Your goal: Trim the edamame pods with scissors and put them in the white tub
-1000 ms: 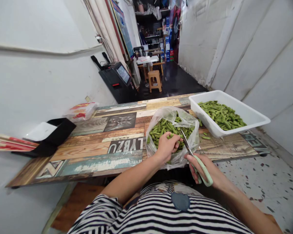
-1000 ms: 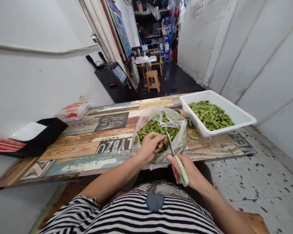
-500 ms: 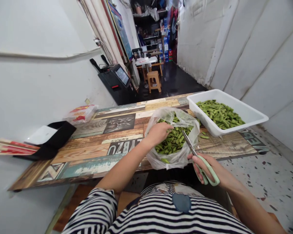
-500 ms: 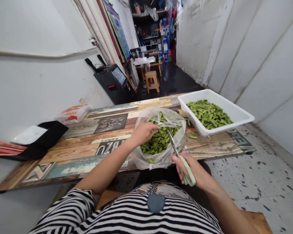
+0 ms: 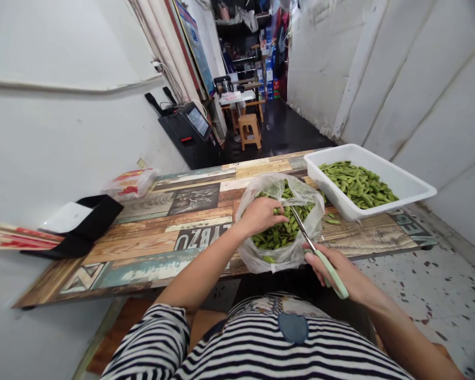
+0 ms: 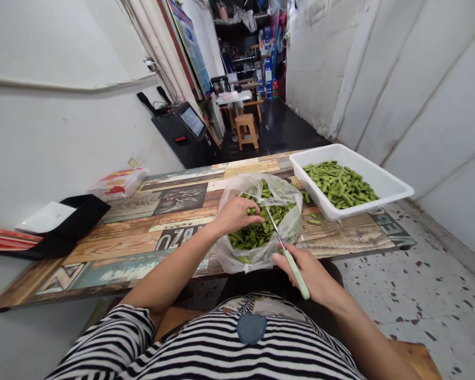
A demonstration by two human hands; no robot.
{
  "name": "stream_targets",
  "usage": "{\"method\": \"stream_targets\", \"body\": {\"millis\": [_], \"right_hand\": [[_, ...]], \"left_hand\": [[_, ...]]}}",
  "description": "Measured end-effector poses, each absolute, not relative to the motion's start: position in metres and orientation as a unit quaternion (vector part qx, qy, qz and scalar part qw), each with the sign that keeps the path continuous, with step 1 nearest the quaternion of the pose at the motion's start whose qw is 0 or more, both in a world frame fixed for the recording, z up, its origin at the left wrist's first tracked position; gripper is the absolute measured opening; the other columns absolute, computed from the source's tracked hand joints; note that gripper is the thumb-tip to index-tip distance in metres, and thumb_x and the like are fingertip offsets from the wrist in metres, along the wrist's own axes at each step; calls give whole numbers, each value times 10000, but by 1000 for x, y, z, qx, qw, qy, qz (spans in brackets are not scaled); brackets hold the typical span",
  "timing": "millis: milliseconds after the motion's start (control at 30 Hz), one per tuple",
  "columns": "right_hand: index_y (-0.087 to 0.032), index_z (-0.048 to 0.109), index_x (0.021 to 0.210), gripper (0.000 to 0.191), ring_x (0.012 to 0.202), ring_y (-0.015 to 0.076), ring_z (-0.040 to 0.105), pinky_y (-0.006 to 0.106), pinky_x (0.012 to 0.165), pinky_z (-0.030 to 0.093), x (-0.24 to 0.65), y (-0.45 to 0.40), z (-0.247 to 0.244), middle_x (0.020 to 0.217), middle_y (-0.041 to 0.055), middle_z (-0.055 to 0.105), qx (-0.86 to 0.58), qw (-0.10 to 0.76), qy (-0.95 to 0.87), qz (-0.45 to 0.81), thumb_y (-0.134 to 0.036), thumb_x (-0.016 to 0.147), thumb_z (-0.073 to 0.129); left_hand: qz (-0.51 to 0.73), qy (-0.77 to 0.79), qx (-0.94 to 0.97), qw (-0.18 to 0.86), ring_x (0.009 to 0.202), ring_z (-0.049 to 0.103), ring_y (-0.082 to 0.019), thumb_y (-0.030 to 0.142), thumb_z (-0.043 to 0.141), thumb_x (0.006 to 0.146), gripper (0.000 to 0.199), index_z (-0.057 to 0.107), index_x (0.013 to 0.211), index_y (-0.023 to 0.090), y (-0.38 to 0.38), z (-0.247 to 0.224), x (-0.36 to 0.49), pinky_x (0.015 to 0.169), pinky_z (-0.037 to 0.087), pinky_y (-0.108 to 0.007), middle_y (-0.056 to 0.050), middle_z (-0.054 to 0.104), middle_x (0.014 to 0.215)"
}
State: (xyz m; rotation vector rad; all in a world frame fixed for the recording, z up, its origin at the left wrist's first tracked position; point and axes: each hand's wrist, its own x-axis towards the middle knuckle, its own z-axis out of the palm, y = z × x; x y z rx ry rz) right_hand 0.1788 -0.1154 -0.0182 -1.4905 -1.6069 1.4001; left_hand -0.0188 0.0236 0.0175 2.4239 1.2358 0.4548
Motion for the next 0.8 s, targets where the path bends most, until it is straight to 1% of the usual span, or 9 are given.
{"method": "stream_targets", "body": {"millis": [100, 200, 267, 400, 500, 600, 667, 733, 800], "right_hand": [[-199, 601, 1036, 398, 508, 141, 502, 234, 498, 384, 177, -113, -15, 554, -35, 523, -569, 250, -636, 458, -545, 887, 474], [-215, 629, 957, 303, 641, 178, 569, 249, 591, 403, 177, -111, -11, 710, 8, 639, -570, 254, -676, 391, -487, 876, 524], [-221, 631, 929, 269, 686, 196, 581, 256, 616, 398, 177, -110, -9, 759, 19, 661, -573, 253, -690, 363, -467, 871, 539], [-205, 583, 712, 309, 580, 164, 511, 245, 538, 349, 179, -109, -14, 608, 3, 570, -580, 253, -698, 336, -478, 855, 558], [-203, 577, 756, 338, 481, 134, 466, 229, 465, 343, 178, -111, -19, 520, -33, 485, -572, 248, -661, 417, -525, 853, 540], [-193, 557, 947, 428, 438, 125, 480, 230, 436, 378, 176, -115, -17, 535, -50, 482, -545, 255, -592, 537, -601, 870, 455], [-177, 533, 964, 491, 481, 129, 519, 245, 489, 420, 174, -118, -13, 584, -33, 516, -516, 272, -566, 582, -639, 879, 389], [-170, 511, 960, 540, 499, 133, 531, 260, 528, 432, 172, -119, -9, 591, -27, 525, -505, 284, -547, 605, -673, 877, 334], [-174, 493, 961, 561, 488, 133, 524, 266, 521, 425, 169, -120, -7, 584, -31, 522, -508, 294, -530, 612, -699, 864, 320]], "left_hand": [[158, 434, 869, 178, 696, 585, -146, 399, 677, 736, 235, 720, 762, 169, 18, 20, -15, 642, 373, -236, -44, 700, 753], [146, 429, 873, 178, 695, 586, -149, 387, 664, 745, 228, 728, 749, 168, 13, 23, -12, 632, 368, -239, -51, 703, 750], [142, 428, 873, 185, 677, 576, -145, 381, 663, 744, 226, 732, 749, 166, 12, 25, -12, 614, 359, -240, -48, 699, 734], [161, 410, 865, 242, 654, 553, -129, 388, 665, 738, 247, 727, 758, 150, 11, 28, -16, 608, 358, -235, -32, 679, 700], [205, 406, 832, 318, 624, 523, -112, 396, 693, 700, 262, 683, 688, 135, 11, 29, -19, 586, 353, -224, -11, 633, 641], [268, 435, 710, 485, 490, 429, -67, 416, 714, 671, 311, 606, 673, 124, 8, 28, -19, 471, 289, -207, 6, 572, 578], [316, 437, 599, 591, 412, 359, -39, 418, 730, 655, 339, 563, 720, 130, 5, 24, -16, 401, 213, -193, 7, 576, 586], [380, 421, 519, 640, 375, 336, -23, 405, 754, 632, 369, 517, 743, 146, 1, 17, -11, 369, 162, -177, 0, 600, 608], [440, 404, 475, 646, 356, 341, -17, 398, 764, 625, 393, 468, 729, 162, -3, 11, -6, 357, 145, -163, 0, 614, 610]]}}
